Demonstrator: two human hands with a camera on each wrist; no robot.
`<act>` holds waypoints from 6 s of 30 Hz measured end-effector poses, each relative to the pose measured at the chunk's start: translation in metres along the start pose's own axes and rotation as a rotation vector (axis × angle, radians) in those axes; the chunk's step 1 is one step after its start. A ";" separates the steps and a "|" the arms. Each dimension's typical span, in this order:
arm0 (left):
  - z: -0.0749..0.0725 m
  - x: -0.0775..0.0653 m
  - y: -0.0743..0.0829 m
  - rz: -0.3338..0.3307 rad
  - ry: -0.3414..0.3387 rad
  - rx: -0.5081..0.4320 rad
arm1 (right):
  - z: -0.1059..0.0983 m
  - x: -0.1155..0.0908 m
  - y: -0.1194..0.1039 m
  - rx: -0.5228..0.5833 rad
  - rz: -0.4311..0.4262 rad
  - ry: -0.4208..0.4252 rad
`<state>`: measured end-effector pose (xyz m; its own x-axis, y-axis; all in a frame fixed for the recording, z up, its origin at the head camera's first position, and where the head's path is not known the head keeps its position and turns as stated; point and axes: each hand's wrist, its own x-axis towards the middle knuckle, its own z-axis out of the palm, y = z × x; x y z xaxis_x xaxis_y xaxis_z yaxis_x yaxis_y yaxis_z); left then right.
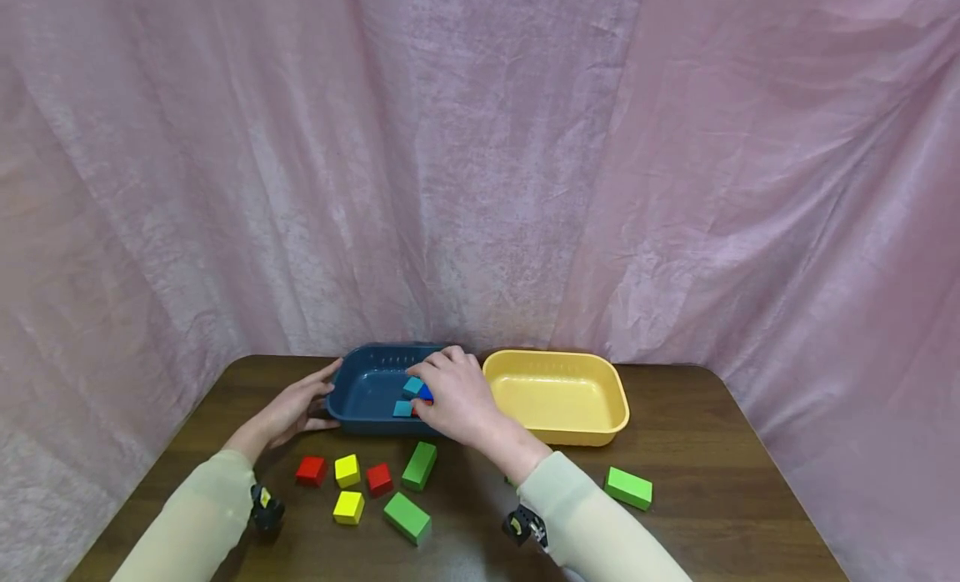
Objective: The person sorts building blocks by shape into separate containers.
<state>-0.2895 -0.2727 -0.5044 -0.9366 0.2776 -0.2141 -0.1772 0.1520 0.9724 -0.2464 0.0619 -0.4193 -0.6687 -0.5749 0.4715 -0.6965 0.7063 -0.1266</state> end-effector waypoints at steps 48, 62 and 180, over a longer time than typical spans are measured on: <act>-0.002 0.003 -0.003 -0.019 0.015 -0.009 | 0.047 -0.030 -0.048 -0.019 -0.168 -0.219; -0.001 0.001 -0.002 -0.023 0.015 0.007 | 0.059 -0.027 -0.057 -0.011 -0.155 -0.334; -0.001 0.001 -0.003 -0.007 0.007 0.000 | 0.000 0.016 -0.044 -0.075 -0.070 -0.050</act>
<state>-0.2900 -0.2739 -0.5069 -0.9373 0.2700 -0.2206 -0.1841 0.1539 0.9708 -0.2266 0.0211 -0.4065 -0.6325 -0.6427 0.4324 -0.7220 0.6914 -0.0284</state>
